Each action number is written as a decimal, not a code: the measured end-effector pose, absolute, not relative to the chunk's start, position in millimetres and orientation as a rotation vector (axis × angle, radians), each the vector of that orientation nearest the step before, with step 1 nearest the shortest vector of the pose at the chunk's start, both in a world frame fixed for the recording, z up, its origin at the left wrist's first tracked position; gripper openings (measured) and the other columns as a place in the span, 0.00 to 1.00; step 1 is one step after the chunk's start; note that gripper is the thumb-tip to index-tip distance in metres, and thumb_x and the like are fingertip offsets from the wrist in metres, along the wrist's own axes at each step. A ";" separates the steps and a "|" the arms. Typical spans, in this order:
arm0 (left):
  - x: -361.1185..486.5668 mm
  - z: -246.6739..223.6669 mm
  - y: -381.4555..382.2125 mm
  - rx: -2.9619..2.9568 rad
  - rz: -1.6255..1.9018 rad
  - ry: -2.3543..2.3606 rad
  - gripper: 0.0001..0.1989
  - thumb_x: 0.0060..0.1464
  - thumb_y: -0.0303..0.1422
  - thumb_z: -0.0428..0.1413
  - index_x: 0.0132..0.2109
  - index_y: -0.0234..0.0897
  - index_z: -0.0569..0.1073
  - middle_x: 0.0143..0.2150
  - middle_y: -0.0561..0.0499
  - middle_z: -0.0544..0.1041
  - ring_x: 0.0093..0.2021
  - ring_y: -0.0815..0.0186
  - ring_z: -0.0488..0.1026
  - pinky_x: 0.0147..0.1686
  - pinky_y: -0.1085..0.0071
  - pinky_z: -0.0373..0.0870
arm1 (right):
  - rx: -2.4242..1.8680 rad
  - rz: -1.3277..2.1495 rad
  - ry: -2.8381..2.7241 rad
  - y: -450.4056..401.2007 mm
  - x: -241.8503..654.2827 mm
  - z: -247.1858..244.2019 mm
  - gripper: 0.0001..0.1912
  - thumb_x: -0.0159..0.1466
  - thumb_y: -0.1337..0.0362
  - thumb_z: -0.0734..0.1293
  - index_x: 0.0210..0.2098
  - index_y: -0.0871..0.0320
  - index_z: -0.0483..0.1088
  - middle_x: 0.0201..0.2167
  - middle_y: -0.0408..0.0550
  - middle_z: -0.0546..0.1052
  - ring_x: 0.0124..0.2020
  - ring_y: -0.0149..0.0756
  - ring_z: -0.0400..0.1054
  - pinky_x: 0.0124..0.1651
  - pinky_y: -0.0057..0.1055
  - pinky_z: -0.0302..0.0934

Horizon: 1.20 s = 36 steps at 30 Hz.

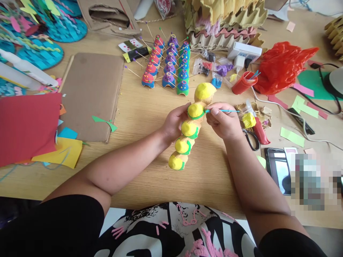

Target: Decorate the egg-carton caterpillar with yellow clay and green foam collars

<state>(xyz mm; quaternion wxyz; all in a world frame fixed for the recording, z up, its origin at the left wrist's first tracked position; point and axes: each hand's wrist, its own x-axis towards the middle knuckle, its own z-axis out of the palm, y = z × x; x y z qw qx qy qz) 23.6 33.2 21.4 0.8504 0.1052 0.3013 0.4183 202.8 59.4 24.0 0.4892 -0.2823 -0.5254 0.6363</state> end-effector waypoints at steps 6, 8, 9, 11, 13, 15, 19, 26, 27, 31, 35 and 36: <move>24.1 19.4 33.0 0.258 0.888 0.606 0.14 0.65 0.44 0.56 0.38 0.39 0.78 0.23 0.50 0.76 0.20 0.65 0.72 0.22 0.70 0.70 | -0.710 1.517 -1.273 58.3 199.7 21.8 0.17 0.56 0.48 0.82 0.29 0.54 0.80 0.14 0.31 0.52 0.17 0.23 0.43 0.21 0.26 0.38; 24.7 18.7 32.7 0.270 0.906 0.626 0.14 0.65 0.44 0.56 0.38 0.40 0.79 0.23 0.50 0.76 0.20 0.64 0.73 0.22 0.70 0.69 | -0.734 1.503 -1.269 58.2 199.3 21.6 0.17 0.55 0.48 0.82 0.29 0.54 0.80 0.14 0.31 0.52 0.17 0.23 0.44 0.22 0.26 0.39; 25.0 18.4 32.5 0.267 0.913 0.648 0.14 0.64 0.44 0.56 0.39 0.40 0.79 0.23 0.50 0.77 0.21 0.63 0.74 0.22 0.69 0.69 | -0.748 1.495 -1.265 58.2 199.2 21.5 0.17 0.54 0.48 0.82 0.29 0.53 0.81 0.14 0.31 0.52 0.17 0.23 0.44 0.22 0.26 0.39; 25.4 18.0 31.9 0.247 0.913 0.694 0.13 0.64 0.45 0.57 0.40 0.42 0.79 0.23 0.50 0.76 0.23 0.61 0.76 0.23 0.69 0.68 | -0.767 1.477 -1.259 58.4 199.4 21.2 0.18 0.53 0.47 0.83 0.30 0.53 0.81 0.14 0.31 0.53 0.18 0.24 0.45 0.22 0.27 0.40; 25.4 18.0 31.7 0.228 0.898 0.701 0.12 0.63 0.44 0.57 0.40 0.42 0.79 0.22 0.51 0.76 0.23 0.60 0.76 0.22 0.69 0.68 | -0.771 1.459 -1.262 58.6 199.9 20.6 0.17 0.53 0.47 0.83 0.30 0.53 0.82 0.14 0.32 0.53 0.18 0.24 0.45 0.22 0.27 0.39; 25.3 18.7 32.1 0.212 0.894 0.670 0.11 0.62 0.44 0.58 0.40 0.42 0.79 0.22 0.51 0.75 0.22 0.62 0.75 0.22 0.70 0.68 | -0.770 1.444 -1.270 58.4 200.3 19.9 0.17 0.54 0.48 0.83 0.31 0.53 0.82 0.14 0.32 0.54 0.18 0.24 0.45 0.23 0.27 0.39; 24.1 21.8 33.6 0.206 0.868 0.624 0.12 0.62 0.45 0.57 0.38 0.42 0.76 0.21 0.51 0.75 0.20 0.63 0.73 0.20 0.70 0.68 | -0.795 1.424 -1.283 57.5 200.4 19.8 0.20 0.54 0.47 0.83 0.37 0.53 0.82 0.15 0.31 0.55 0.18 0.24 0.45 0.23 0.28 0.39; 22.0 27.5 32.9 0.228 0.831 0.678 0.13 0.62 0.45 0.56 0.34 0.41 0.73 0.20 0.51 0.74 0.18 0.63 0.71 0.21 0.69 0.68 | -0.811 1.377 -1.281 57.3 198.4 21.1 0.23 0.54 0.46 0.83 0.34 0.52 0.73 0.17 0.31 0.59 0.18 0.23 0.45 0.21 0.27 0.40; 22.0 27.5 32.7 0.229 0.833 0.682 0.13 0.62 0.44 0.56 0.34 0.42 0.73 0.20 0.51 0.73 0.19 0.63 0.71 0.21 0.69 0.68 | -0.824 1.372 -1.284 57.2 198.2 21.3 0.24 0.53 0.45 0.83 0.33 0.52 0.71 0.17 0.31 0.59 0.18 0.23 0.45 0.21 0.27 0.41; 22.0 26.3 32.1 0.226 0.847 0.664 0.11 0.61 0.43 0.56 0.34 0.42 0.73 0.19 0.50 0.73 0.20 0.60 0.74 0.22 0.67 0.68 | -0.873 1.376 -1.287 56.1 198.0 21.9 0.26 0.53 0.43 0.82 0.32 0.52 0.70 0.17 0.32 0.59 0.18 0.24 0.46 0.22 0.27 0.41; 22.2 27.1 31.9 0.211 0.852 0.662 0.11 0.62 0.42 0.56 0.35 0.42 0.74 0.19 0.51 0.72 0.20 0.61 0.73 0.22 0.67 0.68 | -0.880 1.365 -1.290 55.4 199.1 20.6 0.24 0.53 0.43 0.82 0.32 0.52 0.72 0.18 0.33 0.60 0.19 0.25 0.47 0.22 0.28 0.43; 22.3 27.8 32.0 0.211 0.848 0.676 0.11 0.62 0.43 0.56 0.35 0.41 0.74 0.19 0.51 0.72 0.20 0.61 0.73 0.22 0.67 0.68 | -0.878 1.363 -1.293 55.5 199.5 19.9 0.23 0.54 0.43 0.82 0.33 0.52 0.73 0.18 0.33 0.60 0.19 0.25 0.47 0.22 0.28 0.43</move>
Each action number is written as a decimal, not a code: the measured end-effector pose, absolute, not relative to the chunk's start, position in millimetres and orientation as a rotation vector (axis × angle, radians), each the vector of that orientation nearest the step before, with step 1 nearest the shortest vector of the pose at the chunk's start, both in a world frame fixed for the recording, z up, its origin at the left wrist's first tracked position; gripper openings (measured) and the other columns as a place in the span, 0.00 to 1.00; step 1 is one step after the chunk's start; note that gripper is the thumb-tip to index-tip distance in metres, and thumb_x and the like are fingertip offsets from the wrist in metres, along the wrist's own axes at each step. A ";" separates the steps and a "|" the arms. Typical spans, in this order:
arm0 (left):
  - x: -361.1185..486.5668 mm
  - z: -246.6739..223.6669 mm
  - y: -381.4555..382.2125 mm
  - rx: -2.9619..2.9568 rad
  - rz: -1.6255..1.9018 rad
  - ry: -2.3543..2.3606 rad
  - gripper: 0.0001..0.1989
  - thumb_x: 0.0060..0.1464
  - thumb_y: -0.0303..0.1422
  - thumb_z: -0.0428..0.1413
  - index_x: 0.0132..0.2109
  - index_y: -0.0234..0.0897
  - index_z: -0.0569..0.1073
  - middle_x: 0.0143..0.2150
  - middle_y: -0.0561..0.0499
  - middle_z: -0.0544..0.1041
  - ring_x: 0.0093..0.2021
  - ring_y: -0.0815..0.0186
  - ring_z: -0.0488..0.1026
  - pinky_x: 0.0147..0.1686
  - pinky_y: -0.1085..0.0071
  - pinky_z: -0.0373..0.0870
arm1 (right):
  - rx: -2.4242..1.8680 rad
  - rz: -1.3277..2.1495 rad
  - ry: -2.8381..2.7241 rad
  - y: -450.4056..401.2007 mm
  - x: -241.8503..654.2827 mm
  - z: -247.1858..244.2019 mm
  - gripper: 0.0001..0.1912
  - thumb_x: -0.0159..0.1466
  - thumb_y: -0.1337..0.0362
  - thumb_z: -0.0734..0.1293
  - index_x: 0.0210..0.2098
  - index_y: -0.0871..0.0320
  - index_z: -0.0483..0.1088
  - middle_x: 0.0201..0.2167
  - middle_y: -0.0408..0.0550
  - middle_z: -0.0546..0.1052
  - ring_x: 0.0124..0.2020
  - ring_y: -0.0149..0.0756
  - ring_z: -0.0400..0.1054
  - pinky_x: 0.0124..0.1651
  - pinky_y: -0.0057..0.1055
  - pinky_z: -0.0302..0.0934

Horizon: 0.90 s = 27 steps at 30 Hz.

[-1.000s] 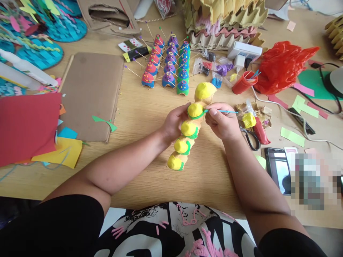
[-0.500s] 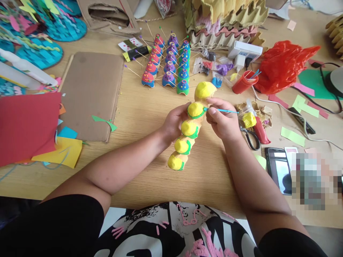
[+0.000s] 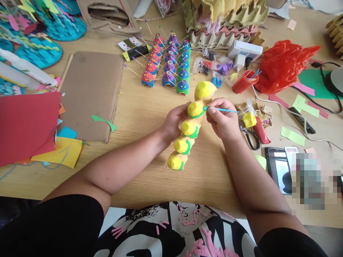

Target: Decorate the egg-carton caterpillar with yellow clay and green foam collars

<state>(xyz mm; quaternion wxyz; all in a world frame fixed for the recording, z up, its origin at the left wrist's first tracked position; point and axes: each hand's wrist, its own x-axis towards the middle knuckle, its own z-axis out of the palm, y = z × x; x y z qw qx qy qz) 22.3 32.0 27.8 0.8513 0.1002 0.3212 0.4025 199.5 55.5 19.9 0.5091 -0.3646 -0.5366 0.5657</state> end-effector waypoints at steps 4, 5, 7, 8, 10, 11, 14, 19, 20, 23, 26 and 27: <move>22.2 30.1 32.2 0.218 0.837 0.726 0.13 0.63 0.44 0.55 0.36 0.41 0.75 0.20 0.50 0.74 0.20 0.60 0.73 0.22 0.68 0.67 | -0.863 1.344 -1.306 56.1 201.5 17.8 0.19 0.56 0.46 0.82 0.36 0.52 0.79 0.19 0.36 0.65 0.20 0.25 0.49 0.23 0.28 0.43; 22.0 30.3 32.2 0.218 0.838 0.726 0.13 0.63 0.45 0.55 0.36 0.41 0.76 0.19 0.50 0.74 0.20 0.61 0.73 0.21 0.69 0.66 | -0.864 1.324 -1.311 56.2 201.8 17.6 0.19 0.56 0.47 0.82 0.36 0.52 0.80 0.20 0.37 0.67 0.20 0.25 0.51 0.22 0.28 0.45; 21.5 30.4 32.1 0.213 0.836 0.717 0.14 0.63 0.46 0.56 0.37 0.41 0.76 0.19 0.50 0.73 0.18 0.62 0.72 0.20 0.69 0.65 | -0.871 1.265 -1.320 56.1 201.9 18.0 0.18 0.55 0.47 0.82 0.35 0.52 0.81 0.23 0.40 0.72 0.21 0.26 0.56 0.23 0.28 0.51; 21.1 30.4 32.1 0.210 0.829 0.711 0.14 0.62 0.46 0.56 0.37 0.41 0.76 0.19 0.50 0.73 0.18 0.62 0.71 0.20 0.69 0.65 | -0.874 1.232 -1.324 55.9 201.8 18.6 0.18 0.55 0.47 0.82 0.34 0.52 0.82 0.25 0.41 0.74 0.23 0.27 0.60 0.23 0.28 0.54; 20.5 30.4 32.0 0.211 0.812 0.699 0.14 0.62 0.47 0.56 0.37 0.41 0.75 0.19 0.50 0.73 0.17 0.63 0.70 0.19 0.69 0.65 | -0.882 1.186 -1.332 55.1 201.3 20.6 0.17 0.54 0.47 0.82 0.33 0.52 0.82 0.27 0.44 0.76 0.26 0.30 0.66 0.25 0.29 0.60; 20.2 30.4 32.1 0.215 0.806 0.696 0.15 0.62 0.47 0.56 0.37 0.41 0.75 0.19 0.50 0.73 0.17 0.63 0.70 0.19 0.69 0.65 | -0.892 1.178 -1.338 54.5 201.0 21.8 0.17 0.54 0.47 0.82 0.33 0.51 0.82 0.28 0.44 0.77 0.27 0.31 0.68 0.26 0.29 0.62; 20.1 30.2 32.5 0.221 0.797 0.700 0.15 0.62 0.48 0.56 0.37 0.41 0.75 0.18 0.50 0.73 0.16 0.63 0.70 0.19 0.70 0.65 | -0.941 1.170 -1.352 52.8 200.3 25.2 0.18 0.54 0.45 0.82 0.33 0.51 0.82 0.30 0.45 0.79 0.29 0.33 0.71 0.27 0.30 0.65; 21.0 31.4 32.6 0.209 0.802 0.683 0.14 0.62 0.47 0.55 0.37 0.42 0.74 0.18 0.50 0.73 0.17 0.63 0.70 0.19 0.70 0.65 | -0.949 1.142 -1.351 51.9 198.6 26.7 0.18 0.55 0.44 0.82 0.33 0.51 0.82 0.28 0.45 0.78 0.29 0.34 0.70 0.26 0.30 0.63; 21.1 31.9 32.3 0.210 0.805 0.686 0.14 0.62 0.47 0.55 0.36 0.42 0.75 0.18 0.50 0.73 0.17 0.63 0.70 0.19 0.70 0.65 | -0.942 1.145 -1.349 51.8 198.1 26.4 0.18 0.55 0.44 0.81 0.33 0.50 0.82 0.28 0.45 0.77 0.29 0.33 0.70 0.26 0.29 0.63; 21.4 33.3 31.0 0.216 0.816 0.711 0.14 0.62 0.46 0.56 0.36 0.41 0.75 0.18 0.50 0.72 0.16 0.63 0.70 0.18 0.69 0.64 | -0.951 1.154 -1.345 51.6 196.5 24.6 0.20 0.55 0.43 0.81 0.34 0.50 0.81 0.28 0.44 0.76 0.28 0.32 0.67 0.25 0.29 0.60; 21.6 33.0 30.5 0.214 0.831 0.723 0.14 0.62 0.46 0.56 0.35 0.41 0.74 0.17 0.51 0.71 0.16 0.63 0.70 0.18 0.70 0.64 | -0.969 1.156 -1.330 51.0 194.5 21.6 0.22 0.55 0.41 0.80 0.35 0.50 0.79 0.25 0.42 0.72 0.24 0.30 0.62 0.23 0.29 0.54; 21.7 32.5 30.6 0.211 0.831 0.717 0.14 0.62 0.46 0.56 0.35 0.41 0.74 0.17 0.51 0.71 0.16 0.64 0.70 0.18 0.70 0.64 | -0.966 1.162 -1.320 50.7 193.7 20.6 0.22 0.56 0.41 0.80 0.35 0.50 0.79 0.24 0.41 0.70 0.23 0.29 0.59 0.22 0.29 0.52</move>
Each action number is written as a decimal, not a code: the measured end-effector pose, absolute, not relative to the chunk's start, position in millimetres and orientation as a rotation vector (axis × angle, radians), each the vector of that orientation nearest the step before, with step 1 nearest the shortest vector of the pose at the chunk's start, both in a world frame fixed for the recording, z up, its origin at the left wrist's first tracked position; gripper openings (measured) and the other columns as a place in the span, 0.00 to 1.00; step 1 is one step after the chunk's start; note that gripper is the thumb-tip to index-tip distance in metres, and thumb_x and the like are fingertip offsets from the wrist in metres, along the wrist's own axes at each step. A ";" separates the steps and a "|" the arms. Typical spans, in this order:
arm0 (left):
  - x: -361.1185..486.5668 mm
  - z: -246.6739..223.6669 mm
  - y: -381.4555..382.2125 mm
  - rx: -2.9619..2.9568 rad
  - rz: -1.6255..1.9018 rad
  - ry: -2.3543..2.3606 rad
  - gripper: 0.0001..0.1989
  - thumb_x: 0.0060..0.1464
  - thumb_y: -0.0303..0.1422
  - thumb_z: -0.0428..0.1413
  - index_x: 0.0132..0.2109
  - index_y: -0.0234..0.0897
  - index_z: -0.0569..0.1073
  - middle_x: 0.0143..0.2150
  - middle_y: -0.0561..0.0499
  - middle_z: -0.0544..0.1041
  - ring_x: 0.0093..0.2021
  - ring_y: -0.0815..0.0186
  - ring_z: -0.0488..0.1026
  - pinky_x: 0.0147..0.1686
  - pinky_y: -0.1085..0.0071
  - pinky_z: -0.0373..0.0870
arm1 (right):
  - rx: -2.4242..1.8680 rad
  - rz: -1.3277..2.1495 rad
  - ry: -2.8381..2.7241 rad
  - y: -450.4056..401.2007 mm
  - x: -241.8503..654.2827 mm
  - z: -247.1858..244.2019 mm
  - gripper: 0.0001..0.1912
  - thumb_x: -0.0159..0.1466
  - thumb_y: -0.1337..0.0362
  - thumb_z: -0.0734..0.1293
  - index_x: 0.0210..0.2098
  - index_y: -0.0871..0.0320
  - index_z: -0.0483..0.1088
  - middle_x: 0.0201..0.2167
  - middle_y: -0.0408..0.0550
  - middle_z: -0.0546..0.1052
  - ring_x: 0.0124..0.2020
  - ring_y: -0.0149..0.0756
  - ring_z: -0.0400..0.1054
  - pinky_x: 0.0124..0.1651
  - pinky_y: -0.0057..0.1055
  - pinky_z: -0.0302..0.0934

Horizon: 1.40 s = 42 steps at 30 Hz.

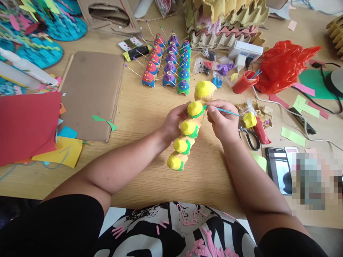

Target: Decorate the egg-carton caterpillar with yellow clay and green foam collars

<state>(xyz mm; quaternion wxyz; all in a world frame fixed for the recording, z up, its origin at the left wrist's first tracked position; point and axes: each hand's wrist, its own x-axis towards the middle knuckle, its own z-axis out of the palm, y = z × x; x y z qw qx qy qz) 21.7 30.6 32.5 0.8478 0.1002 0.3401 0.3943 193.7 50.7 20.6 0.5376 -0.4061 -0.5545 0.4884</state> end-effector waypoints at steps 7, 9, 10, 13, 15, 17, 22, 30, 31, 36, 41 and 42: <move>21.8 30.1 31.4 0.212 0.816 0.671 0.14 0.61 0.46 0.56 0.35 0.41 0.72 0.18 0.51 0.72 0.17 0.64 0.70 0.18 0.70 0.65 | -0.894 1.334 -1.235 48.8 187.0 25.5 0.23 0.54 0.42 0.81 0.35 0.51 0.75 0.17 0.32 0.56 0.18 0.25 0.45 0.22 0.29 0.41; 21.9 31.2 31.5 0.217 0.820 0.703 0.14 0.62 0.46 0.56 0.34 0.41 0.72 0.18 0.51 0.71 0.16 0.64 0.70 0.18 0.71 0.64 | -0.907 1.367 -1.232 48.2 185.7 28.3 0.24 0.54 0.42 0.81 0.35 0.51 0.74 0.18 0.32 0.56 0.18 0.25 0.45 0.22 0.29 0.42; 22.1 31.8 31.4 0.217 0.819 0.713 0.14 0.62 0.46 0.55 0.34 0.41 0.72 0.18 0.51 0.71 0.16 0.64 0.69 0.18 0.71 0.64 | -0.914 1.366 -1.231 47.9 185.3 29.3 0.25 0.54 0.41 0.81 0.35 0.51 0.73 0.18 0.32 0.56 0.18 0.25 0.45 0.22 0.29 0.42; 22.8 33.4 30.9 0.206 0.817 0.698 0.14 0.62 0.46 0.56 0.35 0.42 0.73 0.18 0.51 0.71 0.16 0.65 0.69 0.18 0.71 0.64 | -0.912 1.342 -1.238 47.6 184.8 30.1 0.25 0.54 0.41 0.81 0.35 0.50 0.70 0.19 0.32 0.56 0.18 0.25 0.44 0.22 0.29 0.42; 23.2 33.9 30.3 0.207 0.826 0.692 0.14 0.62 0.46 0.56 0.36 0.42 0.74 0.18 0.52 0.71 0.16 0.65 0.69 0.19 0.71 0.64 | -0.900 1.332 -1.245 47.8 185.0 29.5 0.26 0.54 0.40 0.80 0.33 0.50 0.69 0.19 0.32 0.57 0.18 0.26 0.45 0.22 0.29 0.42; 23.3 33.7 29.8 0.215 0.830 0.709 0.14 0.63 0.46 0.56 0.36 0.42 0.74 0.18 0.52 0.71 0.16 0.64 0.70 0.19 0.70 0.64 | -0.897 1.328 -1.248 48.4 185.7 28.5 0.26 0.54 0.41 0.81 0.32 0.50 0.68 0.20 0.33 0.58 0.19 0.25 0.46 0.22 0.29 0.43; 22.1 31.8 30.9 0.233 0.832 0.707 0.14 0.63 0.46 0.56 0.36 0.41 0.75 0.18 0.51 0.72 0.17 0.64 0.70 0.21 0.69 0.65 | -0.898 1.289 -1.253 50.5 189.5 24.4 0.22 0.56 0.45 0.81 0.33 0.51 0.71 0.23 0.36 0.65 0.20 0.25 0.49 0.22 0.28 0.45; 22.5 31.0 32.5 0.229 0.832 0.728 0.14 0.63 0.46 0.56 0.37 0.42 0.76 0.19 0.50 0.73 0.18 0.62 0.72 0.21 0.69 0.65 | -0.916 1.132 -1.362 51.5 196.3 22.6 0.14 0.62 0.49 0.79 0.37 0.51 0.81 0.29 0.43 0.75 0.29 0.29 0.65 0.27 0.28 0.58; 22.6 31.6 32.2 0.226 0.828 0.719 0.14 0.63 0.46 0.56 0.37 0.42 0.76 0.19 0.50 0.73 0.18 0.62 0.71 0.21 0.69 0.65 | -0.928 1.100 -1.381 50.8 196.7 23.7 0.13 0.62 0.50 0.79 0.37 0.51 0.82 0.30 0.43 0.76 0.30 0.30 0.67 0.28 0.28 0.60; 22.2 34.8 30.9 0.237 0.818 0.711 0.15 0.64 0.46 0.55 0.36 0.41 0.75 0.19 0.51 0.73 0.17 0.64 0.70 0.20 0.71 0.65 | -0.976 0.907 -1.449 46.5 195.6 26.9 0.15 0.63 0.47 0.77 0.37 0.51 0.82 0.32 0.44 0.79 0.31 0.31 0.70 0.33 0.30 0.68; 22.1 34.9 31.0 0.263 0.818 0.696 0.16 0.63 0.47 0.55 0.36 0.40 0.74 0.19 0.51 0.73 0.16 0.66 0.68 0.20 0.71 0.66 | -0.958 0.800 -1.389 49.7 195.9 19.2 0.18 0.64 0.43 0.75 0.41 0.51 0.81 0.31 0.43 0.78 0.30 0.31 0.72 0.32 0.31 0.69; 22.1 34.2 31.2 0.265 0.821 0.684 0.16 0.63 0.47 0.54 0.36 0.40 0.74 0.19 0.51 0.72 0.16 0.66 0.68 0.20 0.71 0.65 | -0.952 0.833 -1.398 50.9 196.5 17.8 0.19 0.64 0.42 0.75 0.40 0.51 0.81 0.31 0.43 0.78 0.30 0.31 0.72 0.31 0.31 0.68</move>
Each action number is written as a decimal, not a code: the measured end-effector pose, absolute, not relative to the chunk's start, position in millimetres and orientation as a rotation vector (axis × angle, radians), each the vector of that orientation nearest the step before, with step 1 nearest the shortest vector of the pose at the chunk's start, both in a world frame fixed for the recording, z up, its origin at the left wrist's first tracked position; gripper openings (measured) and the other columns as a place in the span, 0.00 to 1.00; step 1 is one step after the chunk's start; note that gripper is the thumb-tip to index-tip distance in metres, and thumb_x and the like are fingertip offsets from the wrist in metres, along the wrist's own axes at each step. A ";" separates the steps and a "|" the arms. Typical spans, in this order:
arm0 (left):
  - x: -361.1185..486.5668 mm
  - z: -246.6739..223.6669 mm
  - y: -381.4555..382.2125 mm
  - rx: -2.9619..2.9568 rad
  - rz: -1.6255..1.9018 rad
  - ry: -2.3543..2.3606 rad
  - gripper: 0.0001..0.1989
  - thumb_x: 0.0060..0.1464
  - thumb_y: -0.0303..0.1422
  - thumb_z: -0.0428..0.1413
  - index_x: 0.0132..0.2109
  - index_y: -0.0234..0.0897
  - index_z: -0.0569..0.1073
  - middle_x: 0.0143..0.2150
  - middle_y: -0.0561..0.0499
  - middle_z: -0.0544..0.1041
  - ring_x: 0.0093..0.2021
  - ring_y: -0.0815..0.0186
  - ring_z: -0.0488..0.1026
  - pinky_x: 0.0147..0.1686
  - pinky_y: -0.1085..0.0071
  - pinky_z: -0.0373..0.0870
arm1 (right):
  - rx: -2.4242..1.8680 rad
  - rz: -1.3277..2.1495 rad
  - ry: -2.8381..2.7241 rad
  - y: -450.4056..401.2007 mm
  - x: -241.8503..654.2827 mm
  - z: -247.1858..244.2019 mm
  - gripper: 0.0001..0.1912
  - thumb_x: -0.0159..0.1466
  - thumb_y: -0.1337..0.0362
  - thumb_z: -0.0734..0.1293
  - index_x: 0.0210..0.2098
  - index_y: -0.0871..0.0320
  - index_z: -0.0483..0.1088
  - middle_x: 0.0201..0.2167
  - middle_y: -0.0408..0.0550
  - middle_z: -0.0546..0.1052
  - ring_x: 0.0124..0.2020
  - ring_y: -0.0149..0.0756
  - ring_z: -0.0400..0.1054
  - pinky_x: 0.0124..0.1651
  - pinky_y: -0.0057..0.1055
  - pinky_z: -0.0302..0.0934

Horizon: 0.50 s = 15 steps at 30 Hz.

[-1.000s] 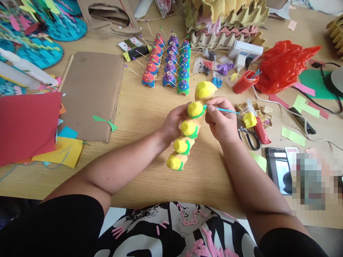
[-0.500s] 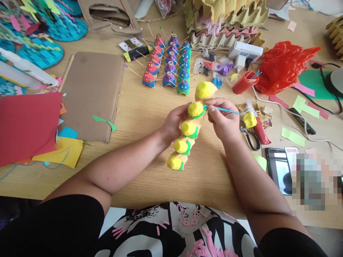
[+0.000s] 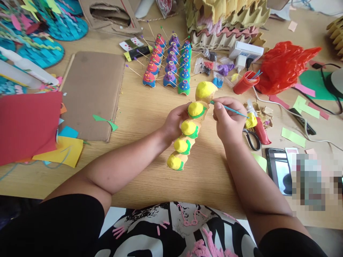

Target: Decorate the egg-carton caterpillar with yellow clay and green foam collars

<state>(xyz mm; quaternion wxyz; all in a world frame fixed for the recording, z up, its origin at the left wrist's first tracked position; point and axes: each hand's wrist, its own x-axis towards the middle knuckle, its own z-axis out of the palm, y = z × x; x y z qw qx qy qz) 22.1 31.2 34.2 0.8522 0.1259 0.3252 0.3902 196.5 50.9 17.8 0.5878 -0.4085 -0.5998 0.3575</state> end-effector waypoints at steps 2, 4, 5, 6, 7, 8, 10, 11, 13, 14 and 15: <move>22.3 32.6 31.9 0.262 0.830 0.666 0.15 0.63 0.46 0.55 0.35 0.40 0.74 0.19 0.51 0.72 0.17 0.65 0.69 0.20 0.71 0.65 | -0.924 0.929 -1.429 53.2 197.8 16.2 0.21 0.62 0.41 0.76 0.39 0.51 0.80 0.30 0.43 0.78 0.29 0.31 0.71 0.30 0.31 0.67; 22.4 31.2 32.8 0.253 0.838 0.656 0.15 0.62 0.46 0.55 0.35 0.40 0.74 0.19 0.51 0.73 0.17 0.65 0.70 0.20 0.70 0.65 | -0.892 1.017 -1.446 54.7 198.5 15.9 0.22 0.59 0.40 0.78 0.36 0.52 0.79 0.29 0.43 0.77 0.29 0.32 0.71 0.30 0.31 0.67; 22.5 30.9 33.1 0.249 0.840 0.655 0.15 0.62 0.46 0.55 0.35 0.40 0.74 0.19 0.51 0.73 0.17 0.64 0.70 0.20 0.70 0.65 | -0.879 1.051 -1.445 55.1 198.5 16.2 0.23 0.58 0.40 0.79 0.34 0.52 0.79 0.28 0.43 0.76 0.29 0.32 0.71 0.30 0.31 0.66; 22.7 30.8 33.4 0.245 0.842 0.656 0.15 0.62 0.45 0.55 0.35 0.40 0.74 0.19 0.51 0.73 0.17 0.64 0.70 0.20 0.70 0.65 | -0.869 1.078 -1.440 55.4 198.2 16.5 0.23 0.56 0.40 0.79 0.33 0.52 0.79 0.27 0.43 0.76 0.29 0.32 0.71 0.29 0.30 0.66; 22.8 31.0 33.5 0.242 0.843 0.658 0.14 0.62 0.45 0.55 0.35 0.40 0.74 0.19 0.51 0.73 0.17 0.64 0.70 0.20 0.69 0.66 | -0.861 1.099 -1.432 55.4 197.8 16.9 0.23 0.56 0.41 0.80 0.33 0.52 0.78 0.27 0.43 0.75 0.29 0.32 0.70 0.29 0.30 0.65; 22.9 31.4 33.6 0.241 0.845 0.659 0.14 0.62 0.45 0.54 0.35 0.40 0.74 0.19 0.51 0.73 0.17 0.64 0.70 0.20 0.69 0.66 | -0.853 1.118 -1.422 55.2 197.4 17.4 0.22 0.55 0.41 0.81 0.32 0.53 0.78 0.27 0.42 0.75 0.29 0.32 0.70 0.29 0.30 0.64; 23.1 32.4 33.4 0.241 0.846 0.660 0.14 0.62 0.44 0.54 0.35 0.40 0.74 0.19 0.51 0.72 0.17 0.65 0.69 0.20 0.69 0.66 | -0.841 1.151 -1.397 54.5 196.5 18.4 0.22 0.55 0.43 0.81 0.32 0.53 0.77 0.27 0.42 0.74 0.28 0.31 0.68 0.29 0.29 0.63; 23.1 32.9 33.2 0.242 0.844 0.659 0.14 0.62 0.44 0.54 0.35 0.40 0.74 0.19 0.51 0.72 0.17 0.65 0.69 0.20 0.70 0.66 | -0.840 1.166 -1.385 53.9 196.2 18.8 0.22 0.55 0.43 0.81 0.32 0.53 0.76 0.27 0.41 0.74 0.28 0.30 0.67 0.28 0.29 0.62; 23.1 33.4 33.1 0.245 0.836 0.663 0.14 0.62 0.45 0.55 0.34 0.40 0.73 0.19 0.51 0.72 0.17 0.65 0.69 0.20 0.70 0.65 | -0.845 1.197 -1.365 53.0 196.3 19.6 0.23 0.55 0.44 0.82 0.33 0.53 0.74 0.28 0.41 0.73 0.27 0.29 0.65 0.27 0.29 0.60; 23.1 33.4 33.1 0.247 0.833 0.669 0.14 0.62 0.45 0.55 0.34 0.40 0.73 0.19 0.51 0.72 0.17 0.65 0.69 0.20 0.70 0.65 | -0.847 1.215 -1.357 52.7 196.5 19.9 0.23 0.55 0.44 0.82 0.34 0.53 0.74 0.28 0.40 0.72 0.27 0.29 0.64 0.27 0.28 0.59; 23.1 33.3 33.2 0.250 0.831 0.678 0.15 0.62 0.46 0.55 0.34 0.41 0.73 0.19 0.51 0.72 0.17 0.65 0.69 0.20 0.70 0.65 | -0.847 1.232 -1.352 52.5 196.9 20.2 0.22 0.56 0.45 0.82 0.34 0.53 0.73 0.27 0.40 0.71 0.26 0.28 0.63 0.26 0.28 0.58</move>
